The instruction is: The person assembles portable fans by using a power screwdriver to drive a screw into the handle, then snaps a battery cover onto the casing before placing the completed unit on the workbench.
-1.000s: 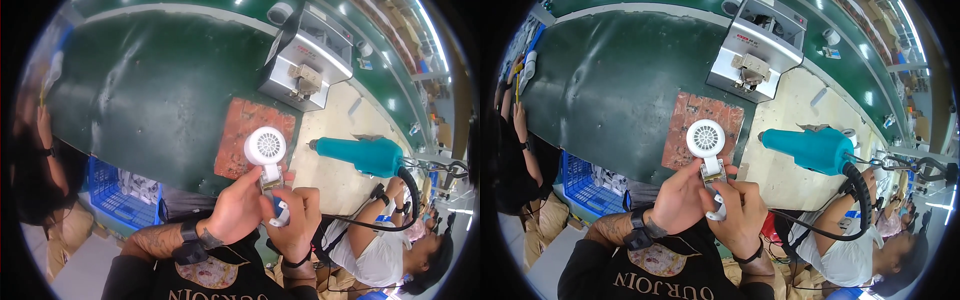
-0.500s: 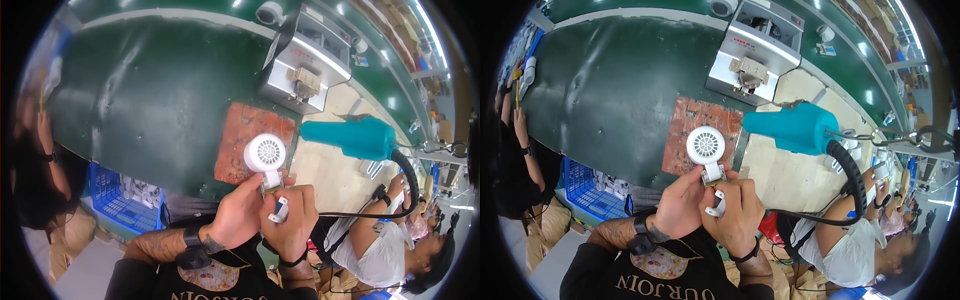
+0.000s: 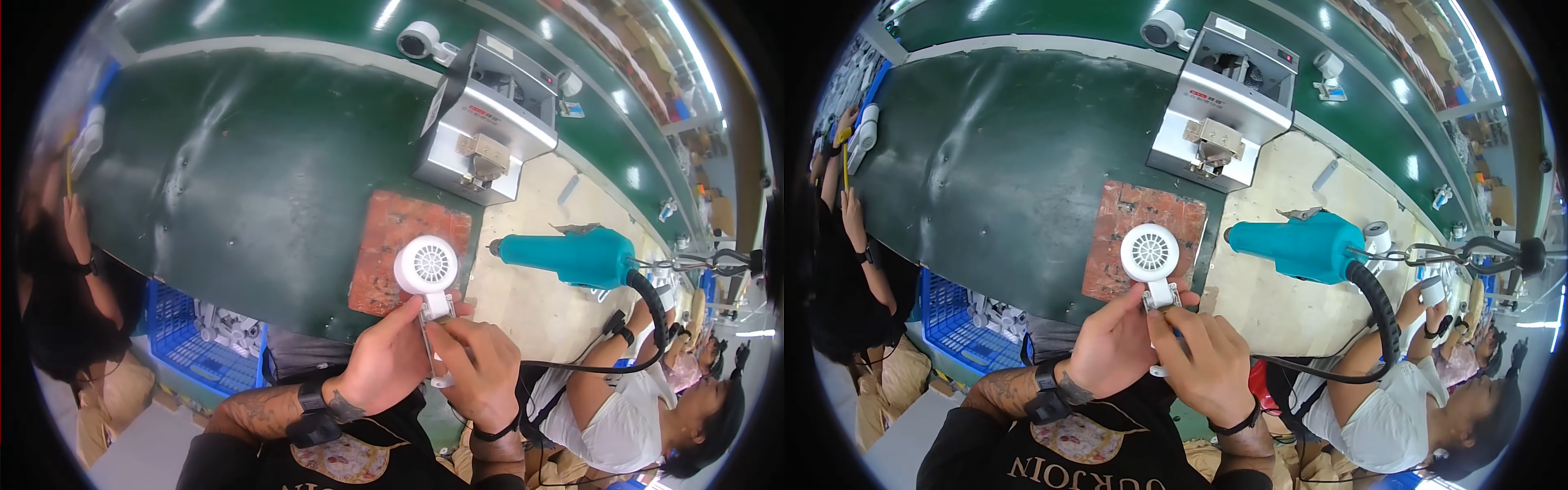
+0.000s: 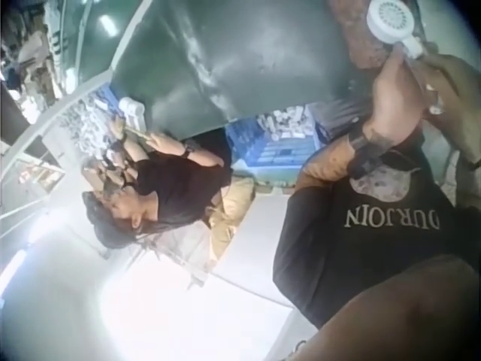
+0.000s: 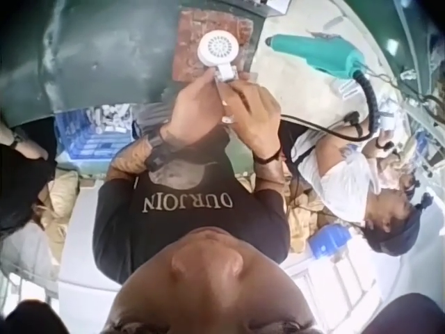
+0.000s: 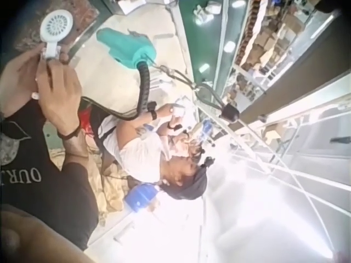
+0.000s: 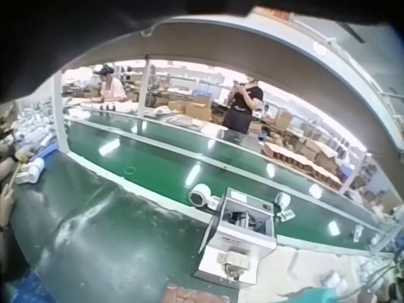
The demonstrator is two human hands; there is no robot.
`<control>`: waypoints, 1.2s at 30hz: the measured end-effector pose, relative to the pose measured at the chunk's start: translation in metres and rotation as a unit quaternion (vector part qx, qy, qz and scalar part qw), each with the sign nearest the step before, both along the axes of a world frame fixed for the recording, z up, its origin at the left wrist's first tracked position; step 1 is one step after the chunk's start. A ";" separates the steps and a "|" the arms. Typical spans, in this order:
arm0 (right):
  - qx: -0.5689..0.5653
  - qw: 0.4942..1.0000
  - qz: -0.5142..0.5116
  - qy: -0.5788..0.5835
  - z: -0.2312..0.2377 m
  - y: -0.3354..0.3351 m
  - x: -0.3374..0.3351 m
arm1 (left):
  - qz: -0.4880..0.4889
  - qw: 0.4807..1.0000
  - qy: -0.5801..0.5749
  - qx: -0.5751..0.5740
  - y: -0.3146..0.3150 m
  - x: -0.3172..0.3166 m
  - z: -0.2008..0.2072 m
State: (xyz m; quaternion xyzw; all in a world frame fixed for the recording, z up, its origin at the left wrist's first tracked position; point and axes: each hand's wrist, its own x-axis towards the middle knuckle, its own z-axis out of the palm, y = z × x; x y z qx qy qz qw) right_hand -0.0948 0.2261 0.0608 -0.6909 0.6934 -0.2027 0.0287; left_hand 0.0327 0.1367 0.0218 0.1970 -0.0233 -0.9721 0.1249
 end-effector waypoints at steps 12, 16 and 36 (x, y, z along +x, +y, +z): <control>-0.002 0.999 0.042 0.014 0.005 0.002 -0.008 | 0.011 1.000 0.017 0.012 0.000 0.000 -0.003; -0.002 0.999 0.036 0.010 0.004 0.001 -0.007 | 0.010 1.000 0.010 0.020 -0.001 0.000 0.000; 0.006 0.986 0.120 0.114 0.020 -0.018 -0.013 | 0.043 0.998 0.016 0.040 -0.001 0.002 -0.002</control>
